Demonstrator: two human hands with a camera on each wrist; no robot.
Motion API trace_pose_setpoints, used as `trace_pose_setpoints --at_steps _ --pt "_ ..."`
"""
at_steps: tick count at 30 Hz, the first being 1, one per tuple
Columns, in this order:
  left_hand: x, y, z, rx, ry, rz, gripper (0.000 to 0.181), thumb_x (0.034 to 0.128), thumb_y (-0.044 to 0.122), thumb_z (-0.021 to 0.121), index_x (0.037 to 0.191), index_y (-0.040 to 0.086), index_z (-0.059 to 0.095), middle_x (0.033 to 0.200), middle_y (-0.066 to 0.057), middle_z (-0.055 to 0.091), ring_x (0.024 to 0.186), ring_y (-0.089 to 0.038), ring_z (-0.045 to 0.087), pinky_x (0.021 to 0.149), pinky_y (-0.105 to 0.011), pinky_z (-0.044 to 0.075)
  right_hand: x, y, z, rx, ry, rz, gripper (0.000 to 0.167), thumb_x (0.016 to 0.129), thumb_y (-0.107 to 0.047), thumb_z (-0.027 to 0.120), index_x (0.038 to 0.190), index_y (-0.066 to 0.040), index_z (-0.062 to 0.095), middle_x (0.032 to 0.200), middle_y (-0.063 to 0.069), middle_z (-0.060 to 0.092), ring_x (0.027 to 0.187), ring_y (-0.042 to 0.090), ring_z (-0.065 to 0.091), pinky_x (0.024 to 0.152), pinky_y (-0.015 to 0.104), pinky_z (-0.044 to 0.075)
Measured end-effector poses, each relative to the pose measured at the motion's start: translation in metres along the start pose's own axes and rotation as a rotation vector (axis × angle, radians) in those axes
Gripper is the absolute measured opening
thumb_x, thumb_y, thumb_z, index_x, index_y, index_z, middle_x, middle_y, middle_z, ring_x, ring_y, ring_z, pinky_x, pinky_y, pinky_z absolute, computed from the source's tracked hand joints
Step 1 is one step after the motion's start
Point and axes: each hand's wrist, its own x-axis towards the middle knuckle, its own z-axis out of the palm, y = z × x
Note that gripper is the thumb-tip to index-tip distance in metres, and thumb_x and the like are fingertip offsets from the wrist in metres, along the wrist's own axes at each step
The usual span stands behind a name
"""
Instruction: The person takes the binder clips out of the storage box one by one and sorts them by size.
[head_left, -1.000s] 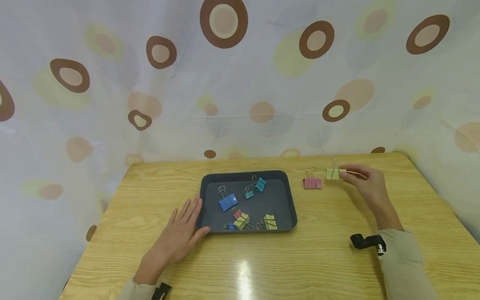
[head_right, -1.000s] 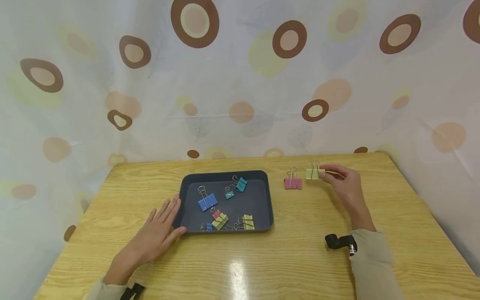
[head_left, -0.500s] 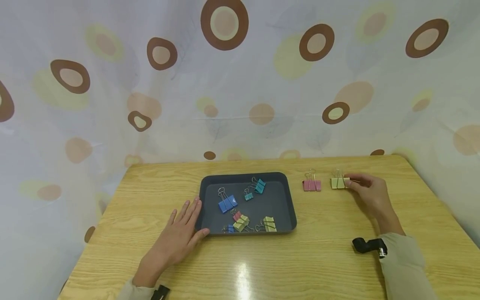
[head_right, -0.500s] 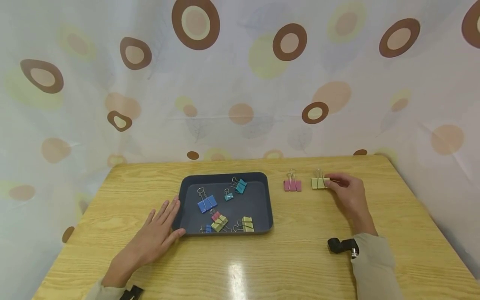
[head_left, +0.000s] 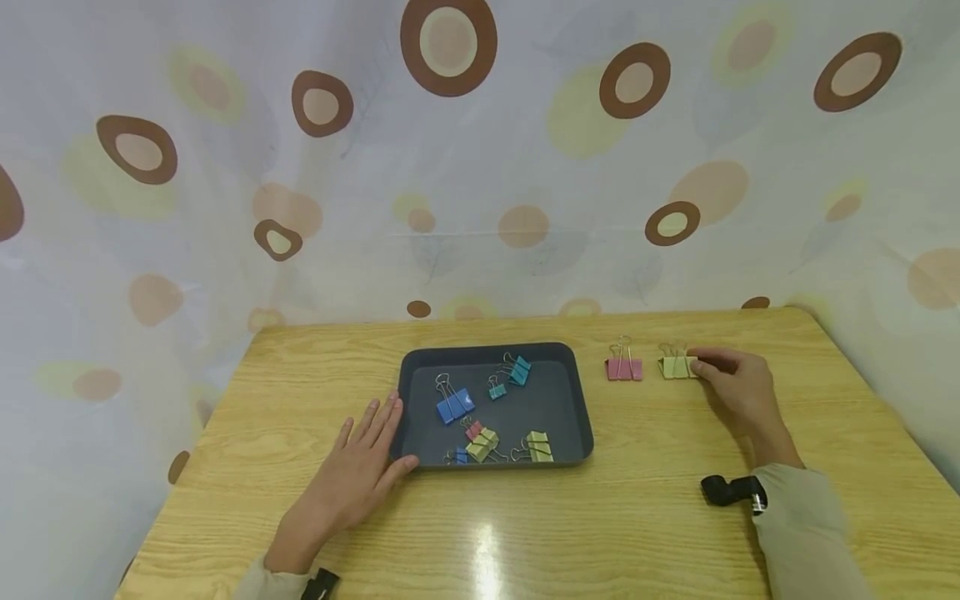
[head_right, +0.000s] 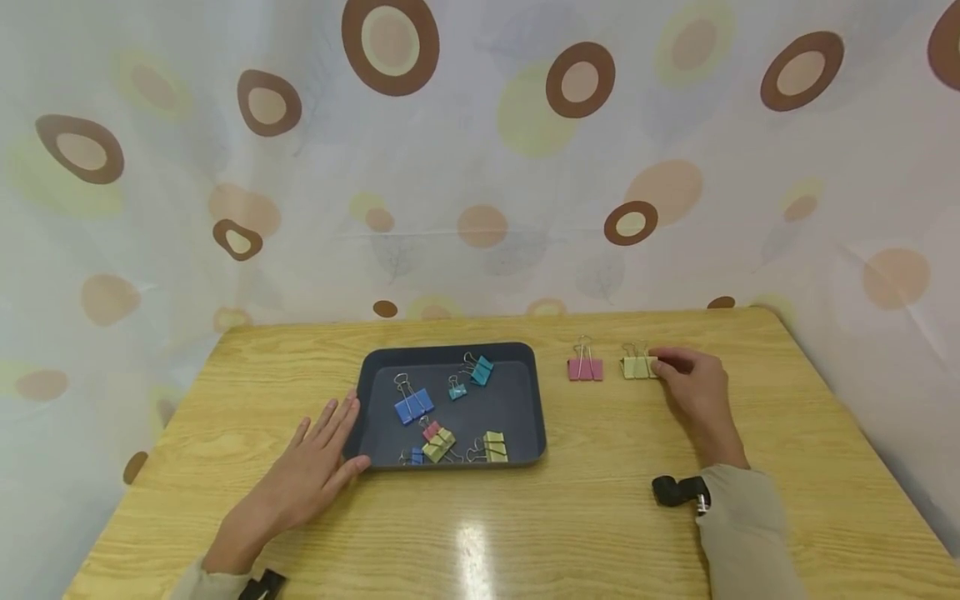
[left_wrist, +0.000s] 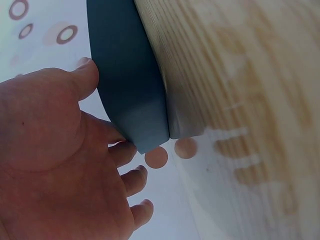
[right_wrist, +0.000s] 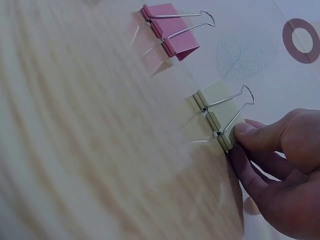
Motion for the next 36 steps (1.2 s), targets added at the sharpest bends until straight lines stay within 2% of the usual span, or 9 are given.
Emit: trace_pose_setpoints --at_steps 2,9,12,15,17,20,26,32,36 --pt "0.0 0.0 0.0 -0.001 0.004 0.001 0.078 0.1081 0.048 0.046 0.162 -0.001 0.019 0.17 -0.015 0.012 0.155 -0.04 0.015 0.12 -0.066 0.016 0.0 -0.002 0.001 -0.012 -0.006 0.009 0.038 0.105 -0.027 0.063 0.126 0.004 0.071 0.126 0.027 0.067 0.094 -0.01 0.048 0.077 0.014 0.043" --pt "-0.001 -0.001 0.0 -0.006 0.013 0.001 0.078 0.1079 0.048 0.047 0.162 -0.002 0.02 0.17 -0.015 0.013 0.155 -0.04 0.016 0.119 -0.066 0.017 0.0 -0.005 0.0 0.004 -0.022 0.023 0.039 0.105 -0.027 0.062 0.128 0.004 0.069 0.128 0.026 0.066 0.095 -0.009 0.049 0.078 0.013 0.043" --pt "-0.001 0.0 0.0 -0.018 0.014 -0.001 0.078 0.1079 0.048 0.048 0.162 -0.002 0.019 0.17 -0.015 0.013 0.155 -0.04 0.016 0.12 -0.066 0.016 0.0 -0.006 -0.002 0.03 -0.018 0.047 0.043 0.105 -0.031 0.061 0.131 0.002 0.068 0.125 0.016 0.068 0.097 -0.008 0.049 0.08 0.012 0.042" --pt "-0.001 0.0 0.0 -0.022 0.012 -0.003 0.078 0.1079 0.048 0.047 0.162 -0.001 0.019 0.17 -0.014 0.013 0.155 -0.04 0.016 0.12 -0.066 0.016 -0.001 -0.008 -0.006 0.07 0.013 0.061 0.045 0.105 -0.034 0.06 0.131 0.002 0.067 0.112 0.0 0.069 0.095 -0.006 0.052 0.078 0.012 0.043" --pt "-0.001 0.0 0.0 -0.023 0.009 -0.005 0.078 0.1079 0.048 0.047 0.162 -0.001 0.019 0.17 -0.014 0.013 0.155 -0.04 0.016 0.12 -0.066 0.016 -0.001 -0.01 -0.009 0.119 0.042 0.048 0.044 0.105 -0.032 0.06 0.131 0.005 0.065 0.105 -0.01 0.068 0.091 -0.003 0.057 0.076 0.012 0.047" --pt "0.0 0.0 -0.001 -0.024 0.003 -0.007 0.078 0.108 0.048 0.047 0.162 -0.001 0.019 0.17 -0.014 0.012 0.155 -0.039 0.015 0.12 -0.066 0.016 -0.002 -0.015 -0.014 0.204 0.079 0.007 0.039 0.104 -0.026 0.063 0.127 0.006 0.064 0.099 -0.017 0.067 0.086 0.0 0.063 0.072 0.012 0.051" --pt "0.001 0.0 -0.001 -0.021 0.006 -0.002 0.078 0.108 0.048 0.047 0.162 -0.001 0.019 0.17 -0.014 0.012 0.155 -0.039 0.016 0.12 -0.065 0.016 -0.001 -0.028 -0.016 0.322 0.062 -0.084 0.02 0.102 -0.016 0.066 0.12 -0.007 0.069 0.102 -0.017 0.069 0.09 -0.002 0.067 0.077 0.013 0.055" --pt "0.0 0.0 -0.001 -0.022 -0.005 -0.004 0.078 0.1082 0.048 0.047 0.162 -0.001 0.018 0.17 -0.014 0.012 0.155 -0.039 0.016 0.12 -0.065 0.016 -0.002 -0.042 -0.008 0.327 -0.03 -0.124 0.027 0.102 -0.017 0.067 0.126 -0.004 0.066 0.11 -0.012 0.069 0.097 0.0 0.067 0.081 0.014 0.054" --pt "0.0 0.0 -0.001 -0.031 -0.017 -0.008 0.078 0.1085 0.048 0.046 0.162 -0.001 0.017 0.171 -0.014 0.011 0.155 -0.039 0.015 0.12 -0.065 0.015 -0.004 -0.052 0.0 0.342 -0.056 -0.166 0.03 0.102 -0.014 0.066 0.128 0.001 0.065 0.113 -0.004 0.071 0.101 0.005 0.068 0.083 0.015 0.054"
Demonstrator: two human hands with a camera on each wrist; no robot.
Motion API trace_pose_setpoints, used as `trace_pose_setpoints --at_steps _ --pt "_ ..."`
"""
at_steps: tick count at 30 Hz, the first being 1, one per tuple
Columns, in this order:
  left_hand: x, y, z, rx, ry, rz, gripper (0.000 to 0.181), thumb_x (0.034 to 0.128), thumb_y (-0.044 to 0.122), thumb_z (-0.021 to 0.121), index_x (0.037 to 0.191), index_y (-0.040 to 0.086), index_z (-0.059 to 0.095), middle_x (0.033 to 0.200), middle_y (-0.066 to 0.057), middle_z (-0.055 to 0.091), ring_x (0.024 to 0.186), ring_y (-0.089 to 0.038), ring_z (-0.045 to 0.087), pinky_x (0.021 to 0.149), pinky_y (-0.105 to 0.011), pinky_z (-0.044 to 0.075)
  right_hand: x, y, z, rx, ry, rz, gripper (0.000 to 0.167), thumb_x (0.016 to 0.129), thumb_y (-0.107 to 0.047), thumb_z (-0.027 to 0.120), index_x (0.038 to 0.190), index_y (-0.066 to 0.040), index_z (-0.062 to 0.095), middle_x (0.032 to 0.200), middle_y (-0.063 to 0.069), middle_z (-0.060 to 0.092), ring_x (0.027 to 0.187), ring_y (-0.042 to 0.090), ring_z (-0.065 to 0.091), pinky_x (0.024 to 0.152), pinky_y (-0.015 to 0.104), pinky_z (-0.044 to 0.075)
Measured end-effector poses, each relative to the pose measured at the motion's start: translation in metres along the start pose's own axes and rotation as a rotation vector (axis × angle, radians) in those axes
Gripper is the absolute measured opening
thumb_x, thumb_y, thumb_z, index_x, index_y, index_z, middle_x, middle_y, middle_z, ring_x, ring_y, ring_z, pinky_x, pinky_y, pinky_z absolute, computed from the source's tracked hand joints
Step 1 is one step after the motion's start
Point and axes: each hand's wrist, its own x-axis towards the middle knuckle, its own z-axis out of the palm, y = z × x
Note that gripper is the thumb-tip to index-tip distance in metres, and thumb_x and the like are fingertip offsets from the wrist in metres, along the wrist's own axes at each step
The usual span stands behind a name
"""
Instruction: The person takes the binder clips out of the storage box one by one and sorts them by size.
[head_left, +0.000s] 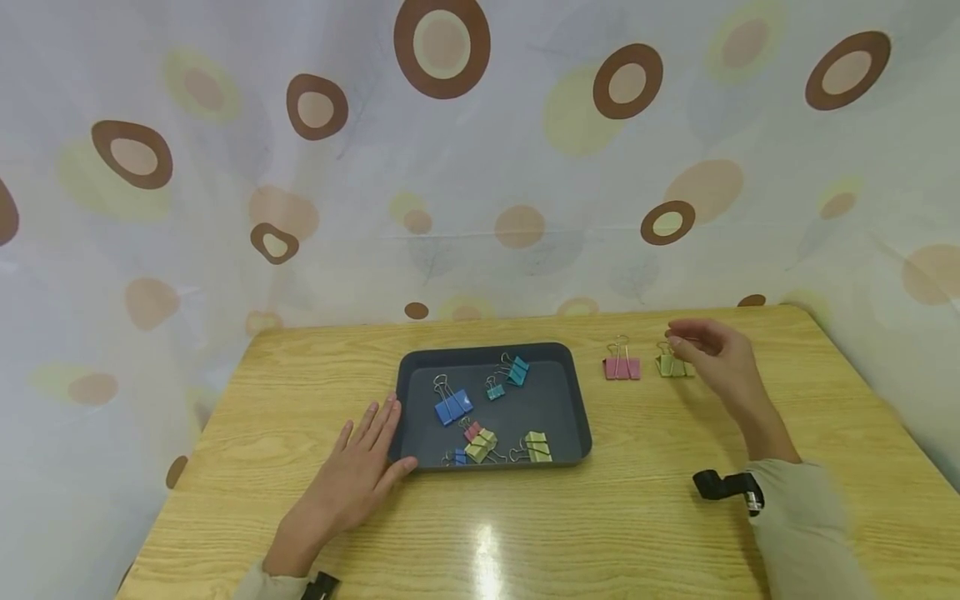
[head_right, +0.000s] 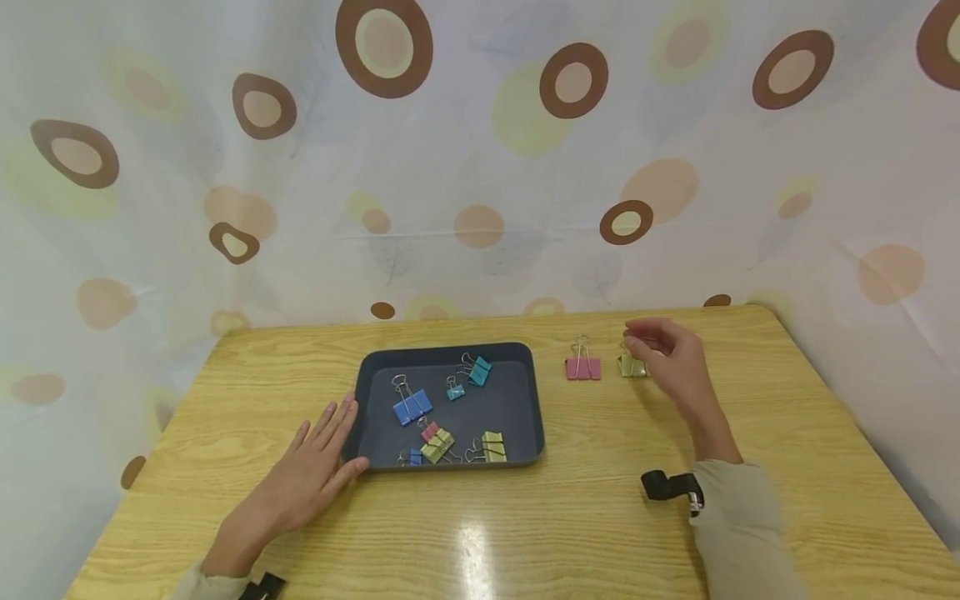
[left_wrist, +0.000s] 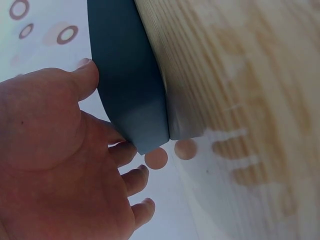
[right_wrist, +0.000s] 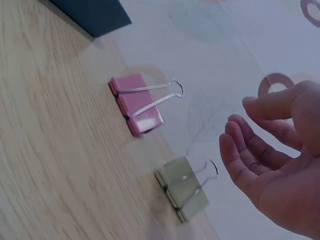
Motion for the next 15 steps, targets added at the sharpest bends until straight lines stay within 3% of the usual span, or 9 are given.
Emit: trace_pose_setpoints --at_steps 3,9,12,15 --pt "0.0 0.0 0.0 -0.001 -0.002 -0.002 0.078 0.1086 0.048 0.045 0.163 0.0 0.017 0.171 -0.014 0.01 0.155 -0.039 0.015 0.121 -0.065 0.015 0.001 -0.008 0.01 0.019 -0.005 -0.046 0.031 0.102 -0.011 0.065 0.128 0.006 0.064 0.114 0.004 0.072 0.101 0.007 0.069 0.085 0.016 0.054" --pt "0.0 -0.001 0.0 0.005 0.01 0.008 0.078 0.1084 0.047 0.046 0.162 -0.001 0.017 0.17 -0.015 0.011 0.155 -0.04 0.016 0.12 -0.066 0.016 0.0 -0.024 0.033 0.022 -0.063 -0.093 0.029 0.102 -0.011 0.065 0.127 0.004 0.065 0.118 0.016 0.069 0.104 0.005 0.066 0.088 0.015 0.051" --pt "0.0 -0.002 0.001 0.011 0.016 0.013 0.078 0.1084 0.047 0.047 0.162 -0.002 0.018 0.17 -0.016 0.012 0.155 -0.04 0.016 0.119 -0.066 0.017 -0.001 -0.028 0.046 0.022 -0.109 -0.111 0.028 0.102 -0.01 0.067 0.126 0.004 0.065 0.119 0.018 0.068 0.106 0.007 0.065 0.09 0.014 0.049" --pt "0.0 -0.002 0.002 0.016 0.017 0.015 0.078 0.1084 0.047 0.046 0.162 -0.002 0.017 0.17 -0.016 0.013 0.155 -0.04 0.016 0.119 -0.067 0.018 -0.001 -0.031 0.06 0.041 -0.161 -0.116 0.027 0.101 -0.01 0.068 0.125 0.004 0.066 0.117 0.017 0.068 0.103 0.015 0.068 0.088 0.02 0.054"
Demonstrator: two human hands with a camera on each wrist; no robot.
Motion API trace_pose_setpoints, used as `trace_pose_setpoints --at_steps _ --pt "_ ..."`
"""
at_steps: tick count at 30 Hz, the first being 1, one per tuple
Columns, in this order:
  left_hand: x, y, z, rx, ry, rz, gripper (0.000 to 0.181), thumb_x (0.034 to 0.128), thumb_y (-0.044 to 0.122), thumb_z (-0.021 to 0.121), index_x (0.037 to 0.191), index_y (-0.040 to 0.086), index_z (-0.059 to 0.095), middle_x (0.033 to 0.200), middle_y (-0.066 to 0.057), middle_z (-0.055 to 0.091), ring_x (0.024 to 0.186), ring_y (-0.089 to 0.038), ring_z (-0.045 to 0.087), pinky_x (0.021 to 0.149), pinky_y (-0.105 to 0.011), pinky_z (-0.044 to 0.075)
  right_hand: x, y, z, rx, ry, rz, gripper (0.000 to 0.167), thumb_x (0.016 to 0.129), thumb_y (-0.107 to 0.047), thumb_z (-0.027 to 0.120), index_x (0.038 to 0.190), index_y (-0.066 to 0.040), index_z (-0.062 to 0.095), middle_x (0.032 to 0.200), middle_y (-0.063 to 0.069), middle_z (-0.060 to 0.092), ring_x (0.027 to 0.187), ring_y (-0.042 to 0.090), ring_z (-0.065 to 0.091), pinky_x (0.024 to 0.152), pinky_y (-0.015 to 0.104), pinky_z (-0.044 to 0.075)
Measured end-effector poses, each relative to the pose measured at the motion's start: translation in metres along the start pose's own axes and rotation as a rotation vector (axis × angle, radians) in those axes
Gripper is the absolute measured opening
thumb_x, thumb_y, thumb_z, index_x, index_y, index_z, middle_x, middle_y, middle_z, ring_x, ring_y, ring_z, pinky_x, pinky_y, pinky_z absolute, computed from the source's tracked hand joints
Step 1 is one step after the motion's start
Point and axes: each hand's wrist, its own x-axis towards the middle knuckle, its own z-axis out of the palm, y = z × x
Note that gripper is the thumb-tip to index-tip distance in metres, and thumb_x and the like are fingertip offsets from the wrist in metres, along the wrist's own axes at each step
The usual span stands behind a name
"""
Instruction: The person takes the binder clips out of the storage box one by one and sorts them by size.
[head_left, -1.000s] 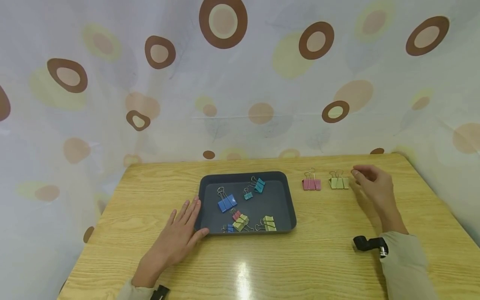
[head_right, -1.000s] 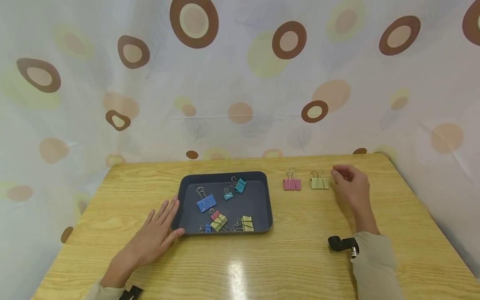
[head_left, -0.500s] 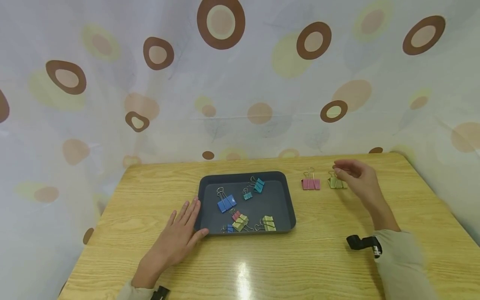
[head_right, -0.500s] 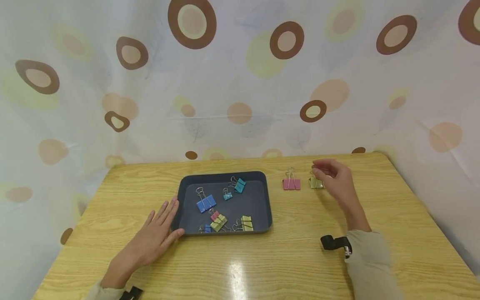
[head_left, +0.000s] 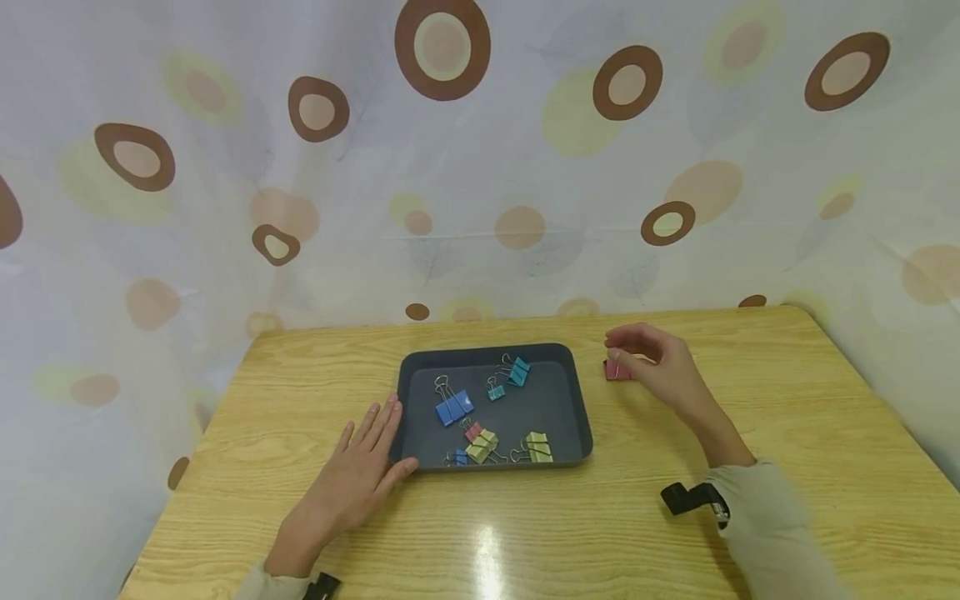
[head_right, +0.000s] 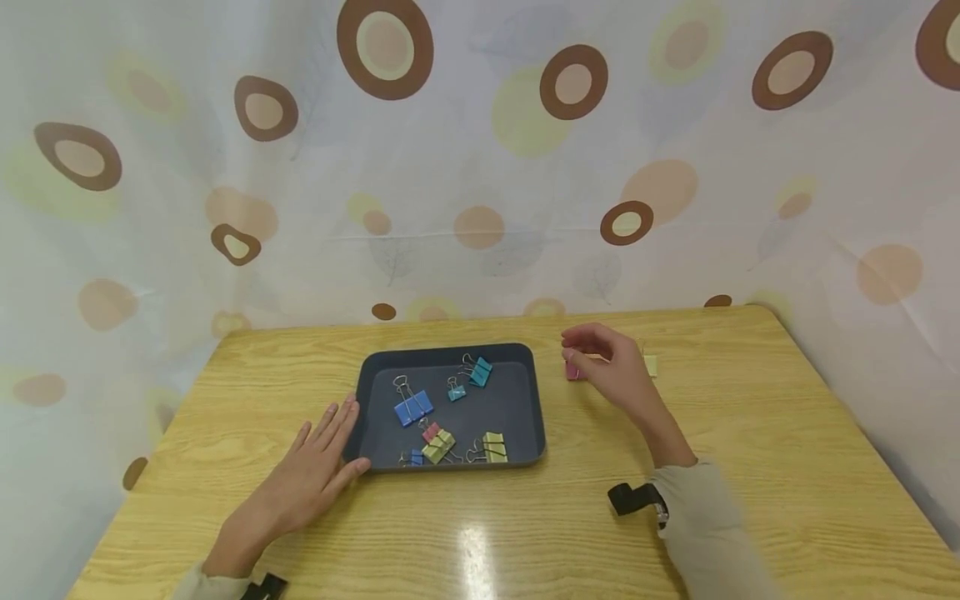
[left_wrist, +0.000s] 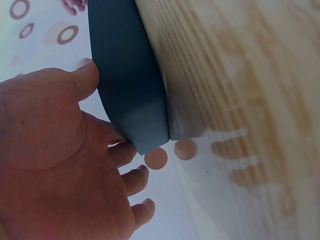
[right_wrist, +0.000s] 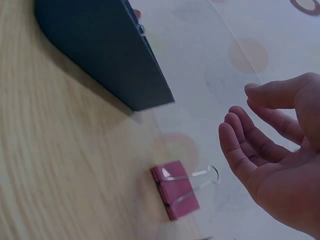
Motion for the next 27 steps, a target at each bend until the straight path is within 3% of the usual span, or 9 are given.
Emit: trace_pose_setpoints --at_steps 4,8,16,21,27 --pt "-0.001 -0.001 0.001 -0.006 0.0 -0.005 0.079 0.1084 0.047 0.047 0.162 -0.002 0.017 0.17 -0.016 0.012 0.155 -0.04 0.016 0.119 -0.067 0.017 0.003 -0.001 0.019 0.012 -0.052 0.0 0.025 0.101 -0.01 0.068 0.123 0.002 0.067 0.118 0.023 0.067 0.1 0.019 0.069 0.084 0.025 0.057" --pt "-0.003 0.0 -0.001 -0.015 -0.001 -0.01 0.078 0.1085 0.046 0.047 0.162 -0.003 0.017 0.17 -0.016 0.011 0.155 -0.041 0.016 0.119 -0.068 0.017 0.004 -0.001 0.036 0.003 -0.078 -0.005 0.028 0.101 -0.011 0.068 0.125 0.002 0.066 0.121 0.026 0.066 0.104 0.017 0.067 0.089 0.019 0.053" --pt "-0.004 -0.001 -0.001 -0.012 -0.009 -0.014 0.078 0.1086 0.047 0.046 0.162 -0.002 0.018 0.17 -0.015 0.01 0.155 -0.04 0.015 0.119 -0.066 0.016 0.004 -0.007 0.065 0.032 -0.121 -0.025 0.032 0.097 -0.002 0.07 0.128 0.003 0.064 0.125 0.028 0.063 0.112 0.036 0.065 0.091 0.025 0.056" --pt "-0.002 -0.001 -0.002 -0.002 -0.002 -0.01 0.077 0.1086 0.048 0.046 0.162 -0.002 0.02 0.17 -0.014 0.012 0.155 -0.04 0.015 0.12 -0.065 0.016 0.007 -0.01 0.082 -0.051 -0.105 -0.01 0.038 0.094 -0.001 0.074 0.13 0.003 0.064 0.124 0.026 0.065 0.113 0.04 0.064 0.095 0.039 0.057" --pt "-0.001 0.001 -0.002 0.005 -0.014 -0.016 0.078 0.1087 0.049 0.044 0.162 -0.002 0.019 0.17 -0.014 0.011 0.155 -0.04 0.014 0.121 -0.065 0.015 0.013 -0.014 0.1 -0.193 -0.147 0.018 0.044 0.092 -0.004 0.077 0.133 0.004 0.062 0.126 0.024 0.066 0.117 0.039 0.064 0.097 0.047 0.055"
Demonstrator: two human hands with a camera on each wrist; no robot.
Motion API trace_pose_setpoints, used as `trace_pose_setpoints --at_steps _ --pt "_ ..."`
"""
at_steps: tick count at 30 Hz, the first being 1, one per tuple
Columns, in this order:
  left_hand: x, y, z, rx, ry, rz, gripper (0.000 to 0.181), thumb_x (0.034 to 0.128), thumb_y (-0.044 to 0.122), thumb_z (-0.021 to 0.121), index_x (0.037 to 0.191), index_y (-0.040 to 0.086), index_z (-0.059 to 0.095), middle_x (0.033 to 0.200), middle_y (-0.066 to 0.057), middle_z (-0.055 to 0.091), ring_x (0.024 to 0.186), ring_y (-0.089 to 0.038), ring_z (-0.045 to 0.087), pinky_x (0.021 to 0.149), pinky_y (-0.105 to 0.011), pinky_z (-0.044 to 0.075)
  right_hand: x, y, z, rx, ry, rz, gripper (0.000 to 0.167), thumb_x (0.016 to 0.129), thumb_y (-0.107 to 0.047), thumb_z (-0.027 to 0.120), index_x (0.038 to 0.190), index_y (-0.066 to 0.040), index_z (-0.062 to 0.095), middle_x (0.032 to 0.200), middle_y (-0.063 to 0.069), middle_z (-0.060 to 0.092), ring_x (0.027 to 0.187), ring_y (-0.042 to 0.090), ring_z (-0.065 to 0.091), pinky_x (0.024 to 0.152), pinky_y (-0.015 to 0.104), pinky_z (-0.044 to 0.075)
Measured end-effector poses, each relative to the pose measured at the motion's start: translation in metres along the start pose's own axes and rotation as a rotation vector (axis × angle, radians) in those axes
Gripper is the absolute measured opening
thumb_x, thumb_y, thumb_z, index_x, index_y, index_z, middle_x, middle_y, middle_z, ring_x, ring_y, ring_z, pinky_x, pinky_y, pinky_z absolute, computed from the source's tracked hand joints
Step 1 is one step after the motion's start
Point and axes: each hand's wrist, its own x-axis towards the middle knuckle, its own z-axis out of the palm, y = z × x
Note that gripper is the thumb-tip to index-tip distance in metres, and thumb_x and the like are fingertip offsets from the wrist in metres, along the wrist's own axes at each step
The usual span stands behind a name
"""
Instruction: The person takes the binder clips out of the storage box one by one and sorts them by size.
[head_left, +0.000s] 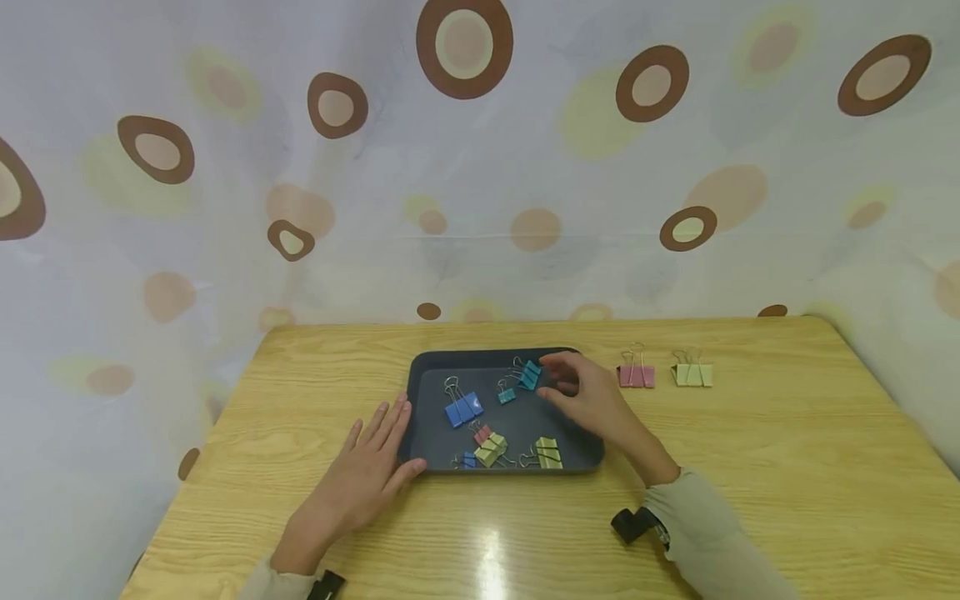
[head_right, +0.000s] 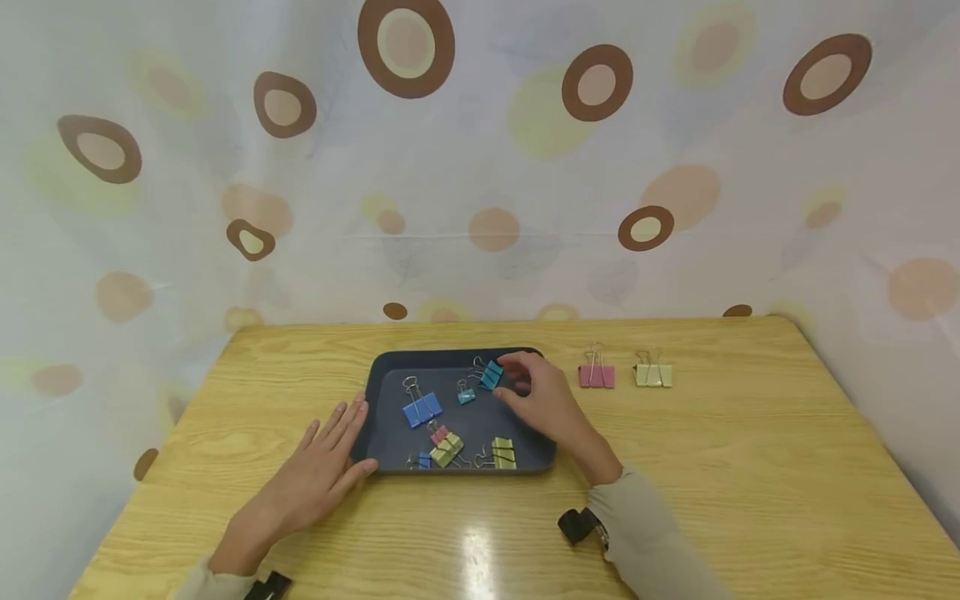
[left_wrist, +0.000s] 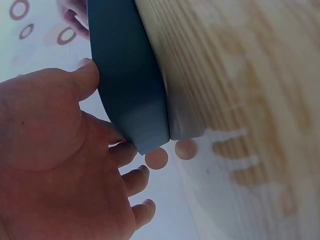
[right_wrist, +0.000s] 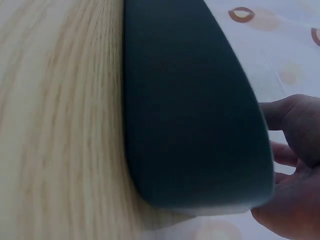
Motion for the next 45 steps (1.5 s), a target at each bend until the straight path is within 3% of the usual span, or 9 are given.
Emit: trace_pose_setpoints --at_steps 10,21,34,45 --pt "0.002 0.0 -0.001 -0.001 -0.01 -0.004 0.078 0.1087 0.049 0.045 0.162 -0.001 0.018 0.171 -0.013 0.009 0.155 -0.039 0.014 0.121 -0.064 0.014 0.019 -0.001 0.017 -0.163 -0.004 0.04 0.048 0.089 -0.006 0.08 0.132 0.007 0.061 0.119 0.024 0.066 0.109 0.038 0.064 0.087 0.046 0.057" --pt "0.002 0.001 -0.001 -0.006 -0.022 -0.009 0.078 0.1088 0.049 0.044 0.162 -0.001 0.018 0.171 -0.013 0.009 0.155 -0.039 0.013 0.121 -0.065 0.014 0.024 0.003 0.027 -0.252 -0.006 0.028 0.047 0.086 -0.005 0.082 0.129 0.004 0.065 0.117 0.022 0.065 0.108 0.037 0.063 0.093 0.052 0.053" --pt "0.002 0.002 -0.001 -0.007 0.005 -0.009 0.076 0.1087 0.046 0.046 0.162 -0.002 0.021 0.17 -0.014 0.014 0.155 -0.039 0.015 0.12 -0.065 0.015 0.026 0.006 0.034 -0.236 0.057 -0.018 0.039 0.081 -0.002 0.085 0.116 0.001 0.067 0.106 0.016 0.067 0.098 0.033 0.064 0.088 0.051 0.053" --pt "0.002 0.002 -0.002 -0.015 -0.007 -0.009 0.076 0.1089 0.046 0.046 0.162 -0.002 0.02 0.17 -0.014 0.013 0.155 -0.039 0.014 0.12 -0.066 0.014 0.024 0.007 0.03 -0.198 0.063 -0.039 0.036 0.086 -0.005 0.082 0.119 0.0 0.07 0.105 0.015 0.068 0.095 0.031 0.066 0.083 0.046 0.057"
